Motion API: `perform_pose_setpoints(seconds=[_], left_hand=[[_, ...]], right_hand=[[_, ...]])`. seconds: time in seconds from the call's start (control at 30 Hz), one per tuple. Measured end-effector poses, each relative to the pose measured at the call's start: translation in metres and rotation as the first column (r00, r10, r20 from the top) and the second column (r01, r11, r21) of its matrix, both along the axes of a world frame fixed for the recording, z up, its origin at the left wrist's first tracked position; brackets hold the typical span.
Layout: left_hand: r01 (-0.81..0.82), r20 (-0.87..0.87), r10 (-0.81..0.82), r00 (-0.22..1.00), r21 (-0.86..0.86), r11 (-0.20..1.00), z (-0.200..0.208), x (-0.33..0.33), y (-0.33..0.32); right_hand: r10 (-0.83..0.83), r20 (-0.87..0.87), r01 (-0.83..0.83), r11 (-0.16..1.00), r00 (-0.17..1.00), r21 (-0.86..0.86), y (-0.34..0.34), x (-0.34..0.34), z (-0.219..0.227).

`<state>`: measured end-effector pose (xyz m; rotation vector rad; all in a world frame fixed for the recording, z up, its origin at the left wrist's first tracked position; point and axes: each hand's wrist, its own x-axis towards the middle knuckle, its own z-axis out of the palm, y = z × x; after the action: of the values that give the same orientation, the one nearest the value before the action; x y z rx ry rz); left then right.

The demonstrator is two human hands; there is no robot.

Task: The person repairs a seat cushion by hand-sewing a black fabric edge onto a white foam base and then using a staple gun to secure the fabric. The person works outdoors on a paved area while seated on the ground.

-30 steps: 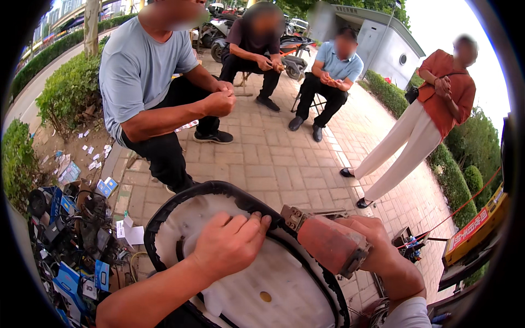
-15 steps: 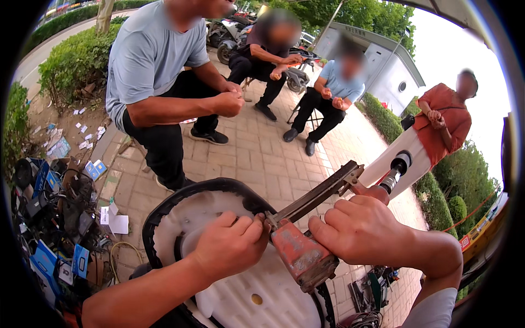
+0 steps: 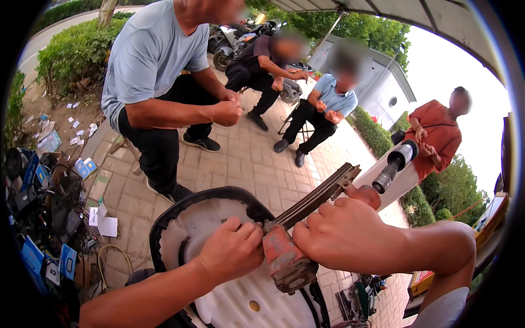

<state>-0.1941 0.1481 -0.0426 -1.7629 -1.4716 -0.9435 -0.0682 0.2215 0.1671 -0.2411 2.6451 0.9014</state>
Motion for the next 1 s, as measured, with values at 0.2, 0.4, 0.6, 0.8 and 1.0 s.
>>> perform_pose_setpoints(seconds=[0.2, 0.4, 0.6, 0.8, 1.0], left_hand=[[-0.007, -0.003, 0.007, 1.0, 0.015, 1.0, -0.007, -0.006, 0.003], [0.031, 0.023, -0.031, 0.999, 0.006, 0.999, -0.01, -0.002, 0.008], [0.028, 0.027, -0.028, 0.999, -0.004, 1.0, -0.009, -0.004, 0.002], [0.028, 0.041, -0.027, 0.999, -0.04, 0.999, -0.01, -0.004, -0.001], [0.056, 0.058, -0.057, 0.997, 0.007, 0.998, -0.006, -0.004, -0.001]], right_hand=[[0.036, 0.011, -0.036, 0.999, 0.999, -0.017, 0.009, -0.01, -0.007], [-0.042, 0.023, 0.044, 0.996, 0.999, -0.077, 0.011, -0.008, -0.009], [-0.029, 0.007, 0.03, 0.99, 1.0, -0.137, 0.01, -0.014, -0.006], [-0.039, 0.067, 0.047, 0.992, 0.997, -0.114, 0.005, -0.016, -0.004], [-0.059, 0.04, 0.062, 0.995, 0.997, -0.079, -0.007, -0.016, 0.002]])
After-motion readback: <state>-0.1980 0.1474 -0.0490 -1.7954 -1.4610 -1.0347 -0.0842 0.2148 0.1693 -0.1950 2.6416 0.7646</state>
